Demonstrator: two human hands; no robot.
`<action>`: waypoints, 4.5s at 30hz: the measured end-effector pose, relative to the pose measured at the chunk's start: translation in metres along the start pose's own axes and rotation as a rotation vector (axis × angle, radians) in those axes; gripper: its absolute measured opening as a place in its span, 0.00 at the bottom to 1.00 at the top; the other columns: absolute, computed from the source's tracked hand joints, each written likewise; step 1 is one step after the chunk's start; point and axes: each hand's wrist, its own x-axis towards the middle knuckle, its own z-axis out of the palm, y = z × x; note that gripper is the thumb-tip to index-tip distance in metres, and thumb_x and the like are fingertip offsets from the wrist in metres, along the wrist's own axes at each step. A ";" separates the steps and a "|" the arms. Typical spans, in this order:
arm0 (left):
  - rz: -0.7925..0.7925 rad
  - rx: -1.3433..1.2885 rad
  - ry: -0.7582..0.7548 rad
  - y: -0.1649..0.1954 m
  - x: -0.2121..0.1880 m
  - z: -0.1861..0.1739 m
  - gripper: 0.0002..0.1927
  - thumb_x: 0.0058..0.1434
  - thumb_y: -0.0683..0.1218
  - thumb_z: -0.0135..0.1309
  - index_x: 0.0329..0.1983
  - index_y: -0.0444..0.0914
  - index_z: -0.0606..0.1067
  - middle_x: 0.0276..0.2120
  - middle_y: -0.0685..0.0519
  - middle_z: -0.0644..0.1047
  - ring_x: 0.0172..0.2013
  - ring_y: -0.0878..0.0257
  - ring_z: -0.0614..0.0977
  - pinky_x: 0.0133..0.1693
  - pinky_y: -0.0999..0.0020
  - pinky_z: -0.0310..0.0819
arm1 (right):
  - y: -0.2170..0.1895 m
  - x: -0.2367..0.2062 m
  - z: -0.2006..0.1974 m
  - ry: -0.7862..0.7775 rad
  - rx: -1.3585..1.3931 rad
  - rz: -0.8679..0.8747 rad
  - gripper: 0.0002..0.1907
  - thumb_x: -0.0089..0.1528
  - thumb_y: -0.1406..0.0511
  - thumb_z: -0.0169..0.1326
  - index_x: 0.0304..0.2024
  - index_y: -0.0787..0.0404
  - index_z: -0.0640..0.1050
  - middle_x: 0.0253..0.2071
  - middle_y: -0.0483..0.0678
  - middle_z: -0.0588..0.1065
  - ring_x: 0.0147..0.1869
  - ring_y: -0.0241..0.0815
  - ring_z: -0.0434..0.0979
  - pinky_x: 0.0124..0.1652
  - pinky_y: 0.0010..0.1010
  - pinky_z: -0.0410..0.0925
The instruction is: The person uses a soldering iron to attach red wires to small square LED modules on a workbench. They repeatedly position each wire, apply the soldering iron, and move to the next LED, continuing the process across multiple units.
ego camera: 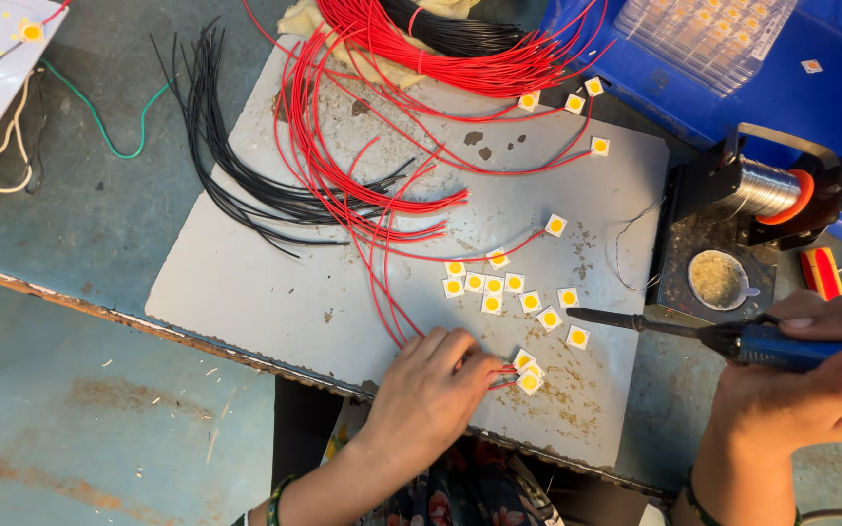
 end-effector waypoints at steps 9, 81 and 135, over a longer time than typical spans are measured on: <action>0.034 0.058 0.031 0.015 0.014 0.005 0.11 0.64 0.49 0.59 0.47 0.41 0.78 0.40 0.54 0.73 0.41 0.56 0.75 0.44 0.57 0.66 | 0.010 0.000 -0.020 0.046 -0.001 0.041 0.30 0.85 0.53 0.43 0.34 0.69 0.62 0.27 0.54 0.64 0.26 0.41 0.64 0.30 0.28 0.65; 0.004 0.438 0.167 -0.099 0.098 -0.020 0.06 0.58 0.49 0.64 0.36 0.44 0.80 0.36 0.55 0.75 0.44 0.55 0.76 0.45 0.56 0.68 | 0.019 -0.016 -0.020 -0.016 -0.118 0.013 0.29 0.81 0.49 0.45 0.37 0.68 0.68 0.28 0.52 0.73 0.30 0.39 0.72 0.35 0.24 0.67; 0.027 0.068 0.087 -0.035 -0.007 -0.009 0.06 0.64 0.47 0.58 0.43 0.43 0.79 0.38 0.57 0.73 0.42 0.57 0.73 0.44 0.59 0.65 | -0.049 -0.023 0.076 -0.292 0.144 -0.024 0.27 0.72 0.49 0.52 0.32 0.66 0.71 0.25 0.48 0.72 0.22 0.39 0.72 0.24 0.25 0.65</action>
